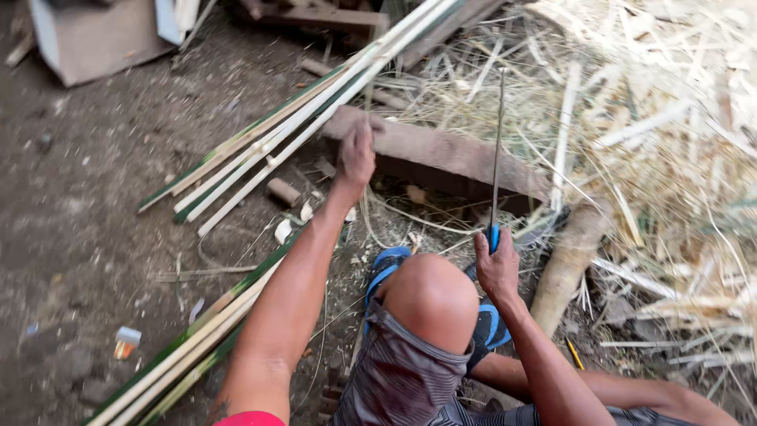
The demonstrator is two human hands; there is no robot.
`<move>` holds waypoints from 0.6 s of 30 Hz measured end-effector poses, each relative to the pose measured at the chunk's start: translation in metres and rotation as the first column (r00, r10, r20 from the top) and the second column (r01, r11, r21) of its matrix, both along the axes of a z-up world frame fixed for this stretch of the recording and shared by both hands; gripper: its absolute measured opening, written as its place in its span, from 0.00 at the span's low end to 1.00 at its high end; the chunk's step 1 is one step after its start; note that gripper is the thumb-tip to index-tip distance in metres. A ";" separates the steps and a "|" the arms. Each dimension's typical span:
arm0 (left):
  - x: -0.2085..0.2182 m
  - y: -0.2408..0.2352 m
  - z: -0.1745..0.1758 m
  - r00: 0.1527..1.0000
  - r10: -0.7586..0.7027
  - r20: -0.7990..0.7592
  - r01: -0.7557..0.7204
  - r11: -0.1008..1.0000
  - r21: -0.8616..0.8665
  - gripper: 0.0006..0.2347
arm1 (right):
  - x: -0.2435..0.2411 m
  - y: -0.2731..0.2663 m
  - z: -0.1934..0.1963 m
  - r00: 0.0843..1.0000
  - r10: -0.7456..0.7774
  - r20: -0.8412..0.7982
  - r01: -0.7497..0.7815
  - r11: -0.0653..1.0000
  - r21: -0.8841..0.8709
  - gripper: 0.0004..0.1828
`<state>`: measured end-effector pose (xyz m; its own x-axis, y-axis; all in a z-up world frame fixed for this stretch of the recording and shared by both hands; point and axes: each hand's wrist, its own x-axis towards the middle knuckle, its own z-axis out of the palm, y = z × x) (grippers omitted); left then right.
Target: The person sits on the ground and uses a machete to split long bamboo stalks into thin strips. They repeatedly strike the bamboo against a wooden block to separate the layers and then set the finished strips aside.
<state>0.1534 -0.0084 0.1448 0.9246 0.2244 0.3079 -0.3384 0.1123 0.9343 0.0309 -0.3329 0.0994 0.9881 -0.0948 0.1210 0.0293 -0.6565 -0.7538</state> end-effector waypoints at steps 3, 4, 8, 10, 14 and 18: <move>0.033 -0.053 0.063 0.984 -0.146 0.103 0.167 0.959 -0.230 0.07 | -0.010 -0.028 0.003 0.986 -0.160 -0.038 0.162 0.985 0.056 0.21; 0.043 -0.075 0.073 0.982 -0.167 0.083 0.172 0.983 -0.058 0.07 | -0.013 -0.036 0.003 0.983 -0.185 0.010 0.185 0.981 0.055 0.21; 0.057 -0.161 0.053 0.808 -0.088 -0.582 0.414 0.788 0.455 0.10 | -0.024 -0.055 0.004 0.974 -0.218 -0.062 0.226 0.948 0.224 0.18; 0.052 -0.189 0.014 0.819 -0.063 -0.570 0.570 0.202 0.797 0.11 | -0.029 -0.063 0.003 0.988 -0.154 0.000 0.146 0.933 0.329 0.19; 0.027 -0.204 -0.079 0.763 0.022 -0.647 0.607 0.320 0.727 0.10 | -0.039 -0.078 -0.002 0.994 -0.089 0.068 0.074 0.976 0.205 0.24; 0.029 -0.201 -0.127 0.772 0.029 -0.635 0.599 0.300 0.742 0.10 | -0.012 -0.090 -0.010 0.994 -0.094 -0.059 0.096 0.995 0.038 0.22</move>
